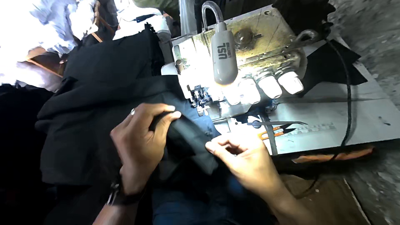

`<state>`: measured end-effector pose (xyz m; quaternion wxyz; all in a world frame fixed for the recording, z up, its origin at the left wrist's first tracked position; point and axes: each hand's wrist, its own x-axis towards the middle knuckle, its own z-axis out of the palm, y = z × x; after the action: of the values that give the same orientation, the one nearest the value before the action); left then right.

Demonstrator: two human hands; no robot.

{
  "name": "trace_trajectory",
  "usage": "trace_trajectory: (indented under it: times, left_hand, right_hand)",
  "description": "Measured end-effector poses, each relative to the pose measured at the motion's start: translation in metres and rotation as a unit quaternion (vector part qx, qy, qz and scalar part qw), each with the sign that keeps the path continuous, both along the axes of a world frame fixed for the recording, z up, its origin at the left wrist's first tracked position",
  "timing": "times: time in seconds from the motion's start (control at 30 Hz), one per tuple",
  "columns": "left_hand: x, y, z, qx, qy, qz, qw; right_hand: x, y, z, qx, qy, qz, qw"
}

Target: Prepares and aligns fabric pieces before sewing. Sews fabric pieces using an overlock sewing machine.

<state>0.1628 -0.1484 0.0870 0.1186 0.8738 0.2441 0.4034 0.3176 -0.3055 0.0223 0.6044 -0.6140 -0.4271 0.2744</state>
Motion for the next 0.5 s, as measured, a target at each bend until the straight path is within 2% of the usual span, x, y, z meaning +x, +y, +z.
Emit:
trace_trajectory:
  times: [0.07,0.2,0.33,0.5]
  left_hand:
    - [0.02,0.014,-0.02,0.002,-0.005,0.008,1.0]
    - [0.033,0.026,-0.051,-0.046,-0.015,-0.01,0.999]
    - [0.032,0.032,-0.063,-0.059,-0.001,-0.024,0.998]
    - [0.033,0.035,-0.066,-0.048,-0.005,-0.035,0.998]
  right_hand:
    - [0.009,0.009,-0.011,-0.027,0.013,-0.024,0.999]
    - [0.021,0.014,-0.022,-0.124,0.119,0.019,0.985]
    - [0.023,0.015,-0.027,-0.135,0.173,0.046,0.975]
    - [0.021,0.01,-0.029,-0.099,0.171,0.031,0.98]
